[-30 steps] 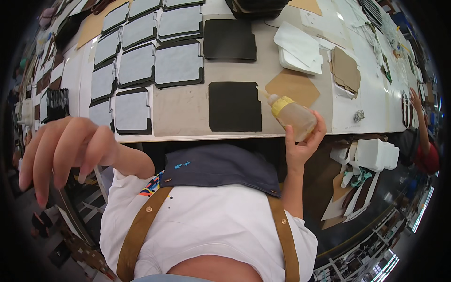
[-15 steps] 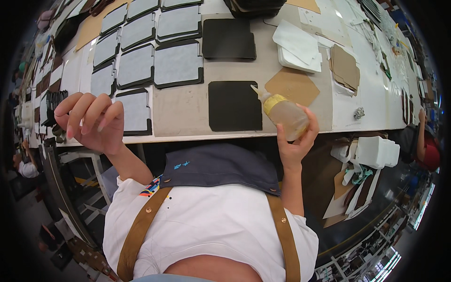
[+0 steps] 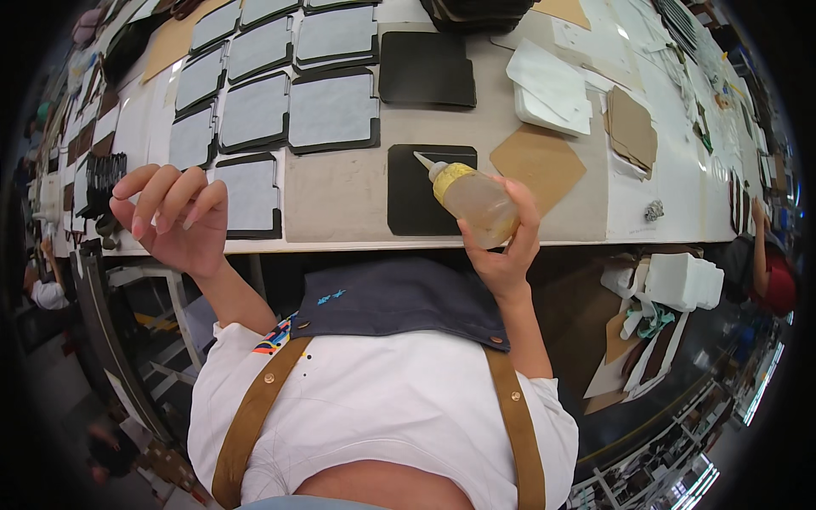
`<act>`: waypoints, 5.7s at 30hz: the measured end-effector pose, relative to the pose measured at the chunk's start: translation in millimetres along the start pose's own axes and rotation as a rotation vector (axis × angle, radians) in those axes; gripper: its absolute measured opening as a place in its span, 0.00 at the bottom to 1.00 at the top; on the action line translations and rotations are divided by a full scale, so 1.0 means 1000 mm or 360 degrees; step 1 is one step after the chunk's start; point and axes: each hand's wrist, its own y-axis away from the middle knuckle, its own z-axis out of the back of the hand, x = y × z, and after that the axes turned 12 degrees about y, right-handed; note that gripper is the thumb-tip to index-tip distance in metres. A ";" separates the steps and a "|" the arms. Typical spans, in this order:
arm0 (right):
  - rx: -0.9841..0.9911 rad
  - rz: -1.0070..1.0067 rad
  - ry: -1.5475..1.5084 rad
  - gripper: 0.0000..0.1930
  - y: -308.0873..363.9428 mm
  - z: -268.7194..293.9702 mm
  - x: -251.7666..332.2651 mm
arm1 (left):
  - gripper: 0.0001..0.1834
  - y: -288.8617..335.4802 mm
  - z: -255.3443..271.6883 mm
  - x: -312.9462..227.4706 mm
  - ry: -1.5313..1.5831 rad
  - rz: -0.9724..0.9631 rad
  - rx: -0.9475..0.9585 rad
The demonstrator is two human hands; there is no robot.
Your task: The person applies glue from a bottle onto the edges of a black rectangular pouch base. They then pick up a white fabric insert, place it on the glued surface, and press it down firmly with both hands. The finished unit is moved to a stack on the left, and the process repeats with new materials.
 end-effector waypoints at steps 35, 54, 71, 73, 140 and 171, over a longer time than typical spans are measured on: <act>0.0663 -0.0378 -0.0810 0.37 -0.064 0.010 -0.029 | 0.15 0.009 0.014 0.003 0.0011 -0.0069 -0.0182; -0.0139 -0.1345 -0.1975 0.41 -0.042 0.047 -0.089 | 0.17 0.012 0.028 0.007 0.0064 -0.0093 -0.0285; -0.0076 -0.0677 -0.0758 0.37 -0.069 0.045 -0.088 | 0.12 0.019 0.078 0.032 0.0681 -0.0084 -0.1247; -0.0064 -0.0640 -0.0729 0.36 -0.069 0.045 -0.092 | 0.12 0.021 0.082 0.036 0.0697 -0.0082 -0.1327; -0.0717 -0.0799 -0.0269 0.48 0.067 0.065 -0.016 | 0.10 0.041 0.121 0.054 0.0788 0.0092 -0.1401; -0.0478 -0.0200 -0.0701 0.48 0.064 -0.024 0.025 | 0.11 0.043 0.123 0.053 0.0822 0.0149 -0.1371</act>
